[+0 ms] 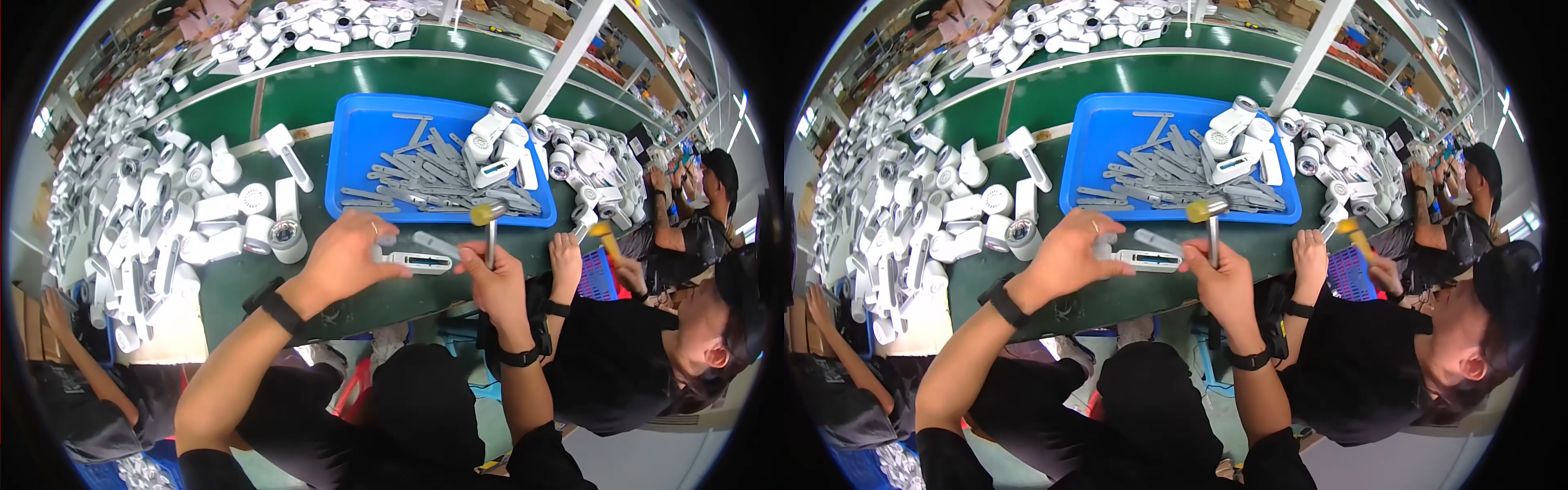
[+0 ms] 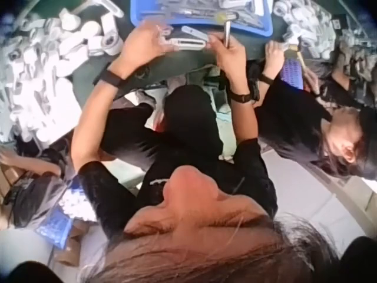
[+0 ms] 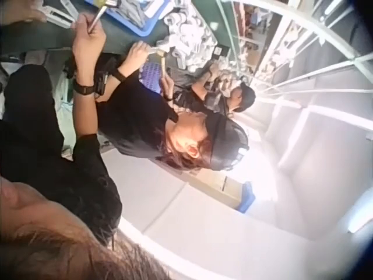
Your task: The person picks up a white plastic component and a grey strip, fits the strip into the component, and hammers it into place with a mallet. They then set the assembled unit aside and repeat the process with another component and strip.
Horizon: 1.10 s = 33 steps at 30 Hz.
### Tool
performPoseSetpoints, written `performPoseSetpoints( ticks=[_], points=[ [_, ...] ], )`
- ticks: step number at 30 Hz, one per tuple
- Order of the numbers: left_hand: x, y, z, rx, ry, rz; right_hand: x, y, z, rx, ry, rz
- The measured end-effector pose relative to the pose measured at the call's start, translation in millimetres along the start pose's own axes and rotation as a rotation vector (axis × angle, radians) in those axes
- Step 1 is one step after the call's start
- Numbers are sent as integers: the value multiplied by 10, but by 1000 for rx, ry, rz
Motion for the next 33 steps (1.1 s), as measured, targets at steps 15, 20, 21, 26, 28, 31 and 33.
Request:
performPoseSetpoints(
  ticks=[15,20,21,26,28,31,33],
  points=[
    [240,-141,135,-17,81,75,-91,7,327,93,-301,-1],
    [242,-139,107,-40,84,44,-118,42,288,132,-414,-2],
    [246,-135,113,-34,79,42,-87,28,296,139,-417,-28],
    [209,-123,33,-80,-28,115,-58,53,316,155,-347,23],
    [200,-131,57,-46,-24,158,-85,67,326,206,-314,95],
    [170,-116,102,12,10,233,-84,91,328,221,-305,141],
    [135,-80,111,45,34,261,-55,101,326,233,-269,188]
  ],
)
Point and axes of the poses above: each hand's wrist, its own y-axis towards the middle knuckle, its own z-axis out of the palm, x = y × z, the point moved 7 cm from there along y, towards the middle knuckle, and after that the axes turned 7 degrees about -y, right-handed, at the moved point
